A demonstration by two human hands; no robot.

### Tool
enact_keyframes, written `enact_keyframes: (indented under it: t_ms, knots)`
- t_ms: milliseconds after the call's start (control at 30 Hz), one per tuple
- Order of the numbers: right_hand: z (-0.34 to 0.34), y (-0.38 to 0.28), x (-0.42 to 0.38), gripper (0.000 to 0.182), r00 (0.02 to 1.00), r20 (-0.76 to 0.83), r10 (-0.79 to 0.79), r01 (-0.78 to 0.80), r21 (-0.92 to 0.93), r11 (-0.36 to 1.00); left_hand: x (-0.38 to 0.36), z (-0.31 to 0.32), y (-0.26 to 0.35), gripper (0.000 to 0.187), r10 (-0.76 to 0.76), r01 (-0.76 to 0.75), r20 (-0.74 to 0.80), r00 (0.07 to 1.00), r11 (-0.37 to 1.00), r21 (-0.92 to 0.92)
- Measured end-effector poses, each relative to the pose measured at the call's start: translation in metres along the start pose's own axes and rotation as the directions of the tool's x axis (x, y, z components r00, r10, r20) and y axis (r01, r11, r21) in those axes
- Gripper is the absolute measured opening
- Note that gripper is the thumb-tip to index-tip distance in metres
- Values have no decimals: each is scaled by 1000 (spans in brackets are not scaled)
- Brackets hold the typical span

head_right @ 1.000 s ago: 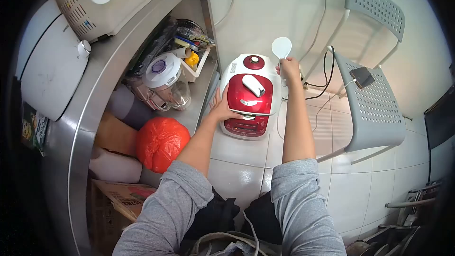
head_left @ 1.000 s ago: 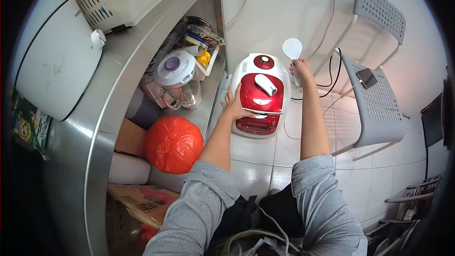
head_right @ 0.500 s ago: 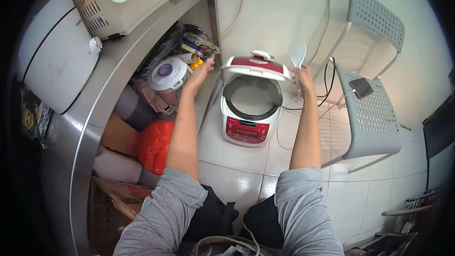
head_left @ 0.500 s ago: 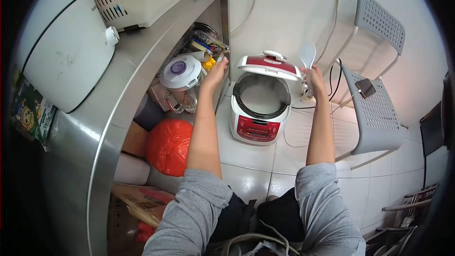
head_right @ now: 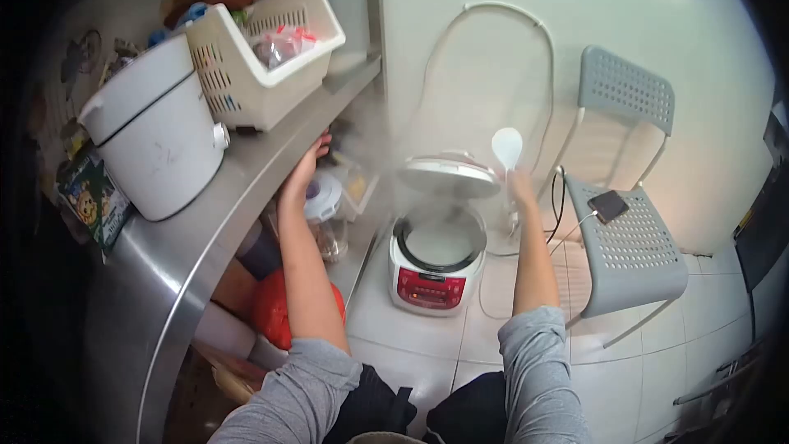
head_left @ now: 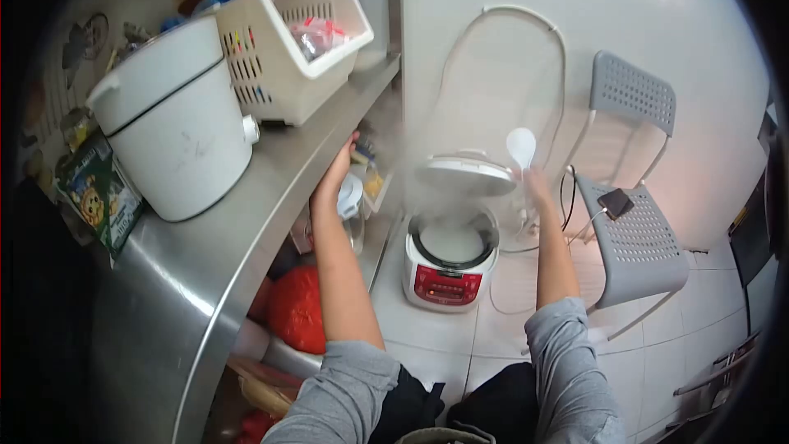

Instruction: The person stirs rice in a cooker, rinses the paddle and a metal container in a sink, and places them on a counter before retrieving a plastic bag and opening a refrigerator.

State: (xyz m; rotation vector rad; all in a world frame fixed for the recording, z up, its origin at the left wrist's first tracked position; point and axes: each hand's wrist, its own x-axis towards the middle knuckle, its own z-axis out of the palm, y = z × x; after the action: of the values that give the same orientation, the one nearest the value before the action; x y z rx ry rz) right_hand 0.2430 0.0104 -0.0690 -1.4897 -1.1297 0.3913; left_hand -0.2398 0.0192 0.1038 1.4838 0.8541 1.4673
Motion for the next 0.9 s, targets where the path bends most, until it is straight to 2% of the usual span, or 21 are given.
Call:
enact_keyframes:
  t_ms: [33, 67, 133, 167, 200, 233, 267, 333, 367, 433, 500, 567, 633, 667, 700, 733, 767, 800, 833, 900]
  knots:
    - [2, -10, 0, 36, 998, 43, 54, -54, -14, 998, -3, -2, 2, 32, -38, 37, -49, 998, 999, -15]
    - [2, -19, 0, 36, 999, 19, 36, -36, 5, 999, -4, -6, 2, 32, -75, 73, -91, 993, 997, -27]
    - [1, -37, -8, 40, 996, 91, 26, -20, -60, 998, 35, -39, -74, 32, -8, 48, -169, 986, 971, 236]
    - [6, -41, -10, 40, 997, 70, 13, -10, -41, 999, 15, -31, -51, 40, 18, 58, -237, 971, 948, 312]
    - [11, -44, -10, 39, 1000, -19, 5, -5, -6, 1000, -5, -23, -25, 49, 49, 76, -306, 951, 921, 383]
    - [12, -45, -9, 39, 995, -103, 4, -2, 25, 1000, -11, -23, -23, 50, 61, 98, -332, 941, 893, 440]
    - [10, -46, -5, 39, 994, -112, 3, 1, 38, 999, -10, -24, -27, 50, 75, 108, -341, 937, 866, 488]
    - [9, -47, 0, 39, 999, 11, -32, 33, -42, 999, -7, -29, -33, 51, 98, 124, -352, 931, 822, 556]
    - [13, -45, 0, 39, 1000, 9, -27, 27, -24, 999, -5, -31, -36, 51, 111, 128, -354, 928, 801, 585]
    - [16, -56, -8, 46, 997, -78, 25, -17, 100, 995, -1, -35, -39, 52, 142, 126, -353, 925, 760, 637]
    - [15, -57, -8, 44, 995, -80, 62, -52, 114, 992, 2, -36, -41, 53, 167, 117, -334, 928, 719, 685]
    - [22, -37, 1, 37, 995, -90, 33, -15, 194, 981, 5, -41, -43, 53, 189, 103, -304, 934, 673, 732]
    - [26, -33, -6, 37, 990, -132, 52, -27, 188, 982, 19, -51, -48, 54, 209, 70, -264, 942, 646, 760]
    - [30, -29, -9, 36, 975, -222, -17, 65, 211, 975, 35, -66, -52, 55, 151, -116, -129, 980, 964, 241]
    - [37, -26, -14, 36, 947, -312, -79, 154, 225, 962, 45, -70, -50, 57, 163, -139, 30, 986, 911, -388]
    - [39, -33, -27, 34, 925, -372, -76, 183, 262, 948, 23, -46, -29, 53, 47, -71, -107, 993, 970, -232]
    - [38, -41, -39, 32, 897, -440, -42, 174, 264, 949, 23, -39, -24, 53, 49, -66, -85, 995, 975, -210]
    - [38, -51, -53, 32, 866, -498, -32, 209, 303, 930, 25, -37, -20, 51, -33, -81, -203, 979, 848, -524]
    - [37, -60, -68, 32, 833, -553, -18, 243, 337, 910, 28, -40, -18, 48, -154, -132, -286, 946, 622, -772]
    - [30, -65, -86, 32, 802, -598, 16, 234, 337, 912, 45, -54, -28, 45, -125, -161, -326, 937, 673, -722]
